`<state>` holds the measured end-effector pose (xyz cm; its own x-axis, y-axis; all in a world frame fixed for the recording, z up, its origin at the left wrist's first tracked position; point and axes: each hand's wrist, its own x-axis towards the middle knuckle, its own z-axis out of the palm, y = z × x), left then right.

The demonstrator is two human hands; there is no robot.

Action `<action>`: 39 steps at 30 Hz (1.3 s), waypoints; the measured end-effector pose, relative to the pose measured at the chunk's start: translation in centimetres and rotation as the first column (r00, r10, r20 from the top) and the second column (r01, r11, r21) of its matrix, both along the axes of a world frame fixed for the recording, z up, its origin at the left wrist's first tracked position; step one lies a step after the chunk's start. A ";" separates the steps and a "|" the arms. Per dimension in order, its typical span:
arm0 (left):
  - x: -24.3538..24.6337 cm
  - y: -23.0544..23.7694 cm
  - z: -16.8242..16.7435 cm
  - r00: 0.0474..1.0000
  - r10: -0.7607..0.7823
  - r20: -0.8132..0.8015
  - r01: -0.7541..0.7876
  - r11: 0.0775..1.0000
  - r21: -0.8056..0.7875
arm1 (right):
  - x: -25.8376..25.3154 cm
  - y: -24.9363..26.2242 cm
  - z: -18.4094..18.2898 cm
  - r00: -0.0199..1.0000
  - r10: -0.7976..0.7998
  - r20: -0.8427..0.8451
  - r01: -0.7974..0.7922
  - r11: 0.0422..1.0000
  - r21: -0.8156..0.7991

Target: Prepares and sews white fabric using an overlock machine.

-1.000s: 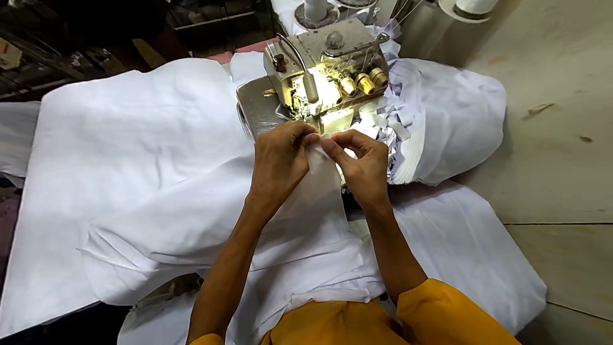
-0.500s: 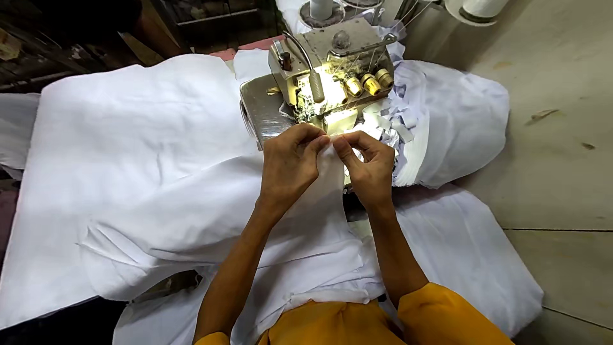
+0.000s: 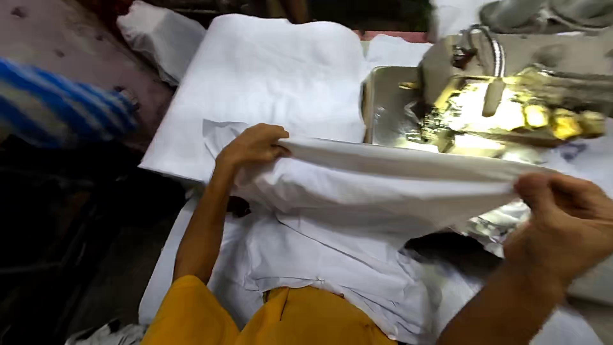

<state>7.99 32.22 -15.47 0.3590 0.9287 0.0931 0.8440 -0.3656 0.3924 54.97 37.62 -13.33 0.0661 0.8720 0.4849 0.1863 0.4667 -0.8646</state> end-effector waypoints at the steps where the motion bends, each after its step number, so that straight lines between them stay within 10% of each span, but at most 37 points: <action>1: -3.3 -1.0 0.1 0.999 0.042 -0.024 -0.041 0.999 0.014 | -0.1 0.3 -0.4 1.000 -0.021 0.009 0.021 1.000 -0.002; 8: -14.1 -5.8 -1.5 0.842 0.517 0.153 -0.532 0.842 0.089 | -1.7 2.6 -1.7 0.993 -0.098 0.063 0.102 0.993 -0.051; 13: -8.7 -9.6 -0.5 0.264 0.881 0.391 -0.950 0.307 -0.051 | -1.7 2.9 -2.4 0.988 -0.123 0.095 0.131 0.987 -0.090; 15: -5.4 -10.3 0.1 0.187 0.927 0.326 -0.960 0.242 -0.137 | -1.7 2.7 -2.4 0.986 -0.134 0.098 0.144 0.984 -0.102; 21: -3.2 -8.9 0.3 0.235 0.957 0.168 -0.959 0.256 -0.118 | -1.4 2.5 -2.6 0.990 -0.100 0.099 0.109 0.990 -0.088; 30: -8.6 -7.8 0.1 0.496 0.734 0.463 -0.866 0.457 0.204 | -0.9 2.2 -3.4 0.994 -0.106 0.035 0.110 0.988 -0.113; 35: -11.7 -5.5 -1.1 0.630 0.746 0.214 -0.761 0.648 -0.020 | -0.8 2.3 -3.3 0.992 -0.108 0.057 0.114 0.987 -0.115; 39: -9.6 -5.6 0.6 0.500 0.859 0.110 -0.837 0.512 -0.192 | -0.8 1.8 -3.2 0.991 -0.112 0.069 0.120 0.984 -0.129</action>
<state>-1.61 26.64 -14.84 -0.6187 0.7842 -0.0483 0.6411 0.5394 0.5459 54.18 39.39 -16.52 0.1442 0.9169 0.3722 0.2875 0.3211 -0.9024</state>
